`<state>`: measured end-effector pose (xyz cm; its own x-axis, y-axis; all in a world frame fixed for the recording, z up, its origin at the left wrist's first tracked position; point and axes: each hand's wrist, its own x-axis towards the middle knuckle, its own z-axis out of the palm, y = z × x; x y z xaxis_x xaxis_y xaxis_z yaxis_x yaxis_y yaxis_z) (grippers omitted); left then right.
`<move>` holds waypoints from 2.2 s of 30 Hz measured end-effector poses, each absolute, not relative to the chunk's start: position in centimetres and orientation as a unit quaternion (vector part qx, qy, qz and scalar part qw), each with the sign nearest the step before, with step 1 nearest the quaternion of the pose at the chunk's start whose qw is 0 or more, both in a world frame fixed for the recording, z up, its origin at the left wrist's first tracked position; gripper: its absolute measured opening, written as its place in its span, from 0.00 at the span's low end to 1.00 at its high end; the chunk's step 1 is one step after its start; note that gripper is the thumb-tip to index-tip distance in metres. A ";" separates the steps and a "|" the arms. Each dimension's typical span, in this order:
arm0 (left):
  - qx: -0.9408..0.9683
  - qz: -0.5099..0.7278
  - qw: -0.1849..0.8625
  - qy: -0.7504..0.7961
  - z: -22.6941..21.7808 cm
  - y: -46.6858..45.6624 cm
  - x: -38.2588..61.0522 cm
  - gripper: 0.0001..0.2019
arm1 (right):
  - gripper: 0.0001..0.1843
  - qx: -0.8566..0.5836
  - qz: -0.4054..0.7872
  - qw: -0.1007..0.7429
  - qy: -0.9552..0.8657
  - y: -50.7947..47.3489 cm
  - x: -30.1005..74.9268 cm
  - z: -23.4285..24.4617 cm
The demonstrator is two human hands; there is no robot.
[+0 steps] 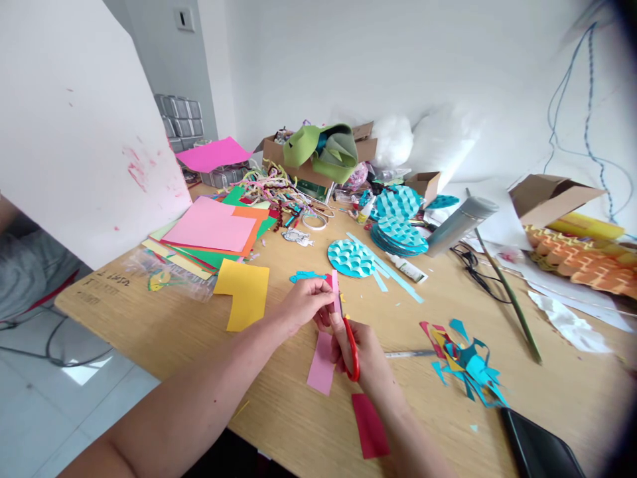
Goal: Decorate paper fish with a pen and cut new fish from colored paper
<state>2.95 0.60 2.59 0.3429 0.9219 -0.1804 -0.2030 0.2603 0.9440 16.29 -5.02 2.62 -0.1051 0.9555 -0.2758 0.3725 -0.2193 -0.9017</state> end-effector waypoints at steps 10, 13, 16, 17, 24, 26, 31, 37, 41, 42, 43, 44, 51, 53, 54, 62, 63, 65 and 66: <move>0.457 0.408 0.687 0.391 2.5 0.4 3.2 0.09 | 0.33 -0.601 0.483 0.293 -0.565 -5.0 16.2 2.8; 0.457 0.409 0.688 0.387 2.4 0.5 3.2 0.09 | 0.33 -0.601 0.487 0.292 -0.562 -5.0 16.2 2.8; 0.458 0.408 0.689 0.386 2.4 0.5 3.1 0.09 | 0.33 -0.603 0.491 0.295 -0.555 -5.0 16.0 2.8; 0.458 0.408 0.689 0.386 2.4 0.5 3.1 0.08 | 0.33 -0.604 0.492 0.296 -0.553 -5.1 16.0 2.8; 0.449 0.398 0.694 0.399 2.6 0.5 3.1 0.06 | 0.36 -0.608 0.491 0.303 -0.546 -5.2 15.8 3.1; 0.442 0.396 0.693 0.409 2.7 0.6 3.1 0.06 | 0.36 -0.608 0.489 0.303 -0.548 -5.2 15.8 3.1; 0.433 0.412 0.687 0.414 2.8 0.7 3.0 0.06 | 0.36 -0.599 0.485 0.299 -0.562 -5.3 15.9 3.1; 0.436 0.422 0.684 0.406 2.7 0.7 3.0 0.05 | 0.35 -0.604 0.498 0.294 -0.548 -5.3 15.9 2.7; 0.438 0.423 0.683 0.402 2.6 0.7 3.0 0.05 | 0.34 -0.602 0.505 0.291 -0.546 -5.1 15.9 2.7; 0.440 0.421 0.685 0.400 2.6 0.7 3.1 0.05 | 0.34 -0.601 0.506 0.292 -0.546 -5.0 16.0 2.7; 0.442 0.419 0.686 0.398 2.6 0.7 3.1 0.05 | 0.34 -0.600 0.505 0.293 -0.547 -5.0 16.0 2.6; 0.444 0.417 0.687 0.396 2.5 0.6 3.1 0.05 | 0.34 -0.600 0.504 0.293 -0.548 -4.9 16.0 2.6; 0.446 0.411 0.688 0.398 2.3 0.6 3.1 0.06 | 0.34 -0.602 0.497 0.292 -0.552 -4.9 16.1 2.4; 0.446 0.411 0.688 0.397 2.3 0.6 3.1 0.06 | 0.34 -0.602 0.499 0.294 -0.550 -5.0 16.0 2.4; 0.446 0.411 0.689 0.397 2.3 0.6 3.1 0.07 | 0.34 -0.602 0.500 0.295 -0.549 -5.0 16.0 2.4; 0.444 0.414 0.687 0.399 2.3 0.6 3.2 0.06 | 0.35 -0.605 0.490 0.300 -0.551 -5.1 15.7 2.5; 0.444 0.413 0.688 0.400 2.3 0.6 3.2 0.05 | 0.35 -0.607 0.491 0.300 -0.548 -5.2 15.7 2.5; 0.443 0.411 0.688 0.400 2.3 0.6 3.2 0.05 | 0.35 -0.607 0.493 0.300 -0.547 -5.2 15.8 2.5; 0.443 0.411 0.689 0.401 2.3 0.6 3.2 0.05 | 0.35 -0.605 0.493 0.300 -0.549 -5.2 15.8 2.4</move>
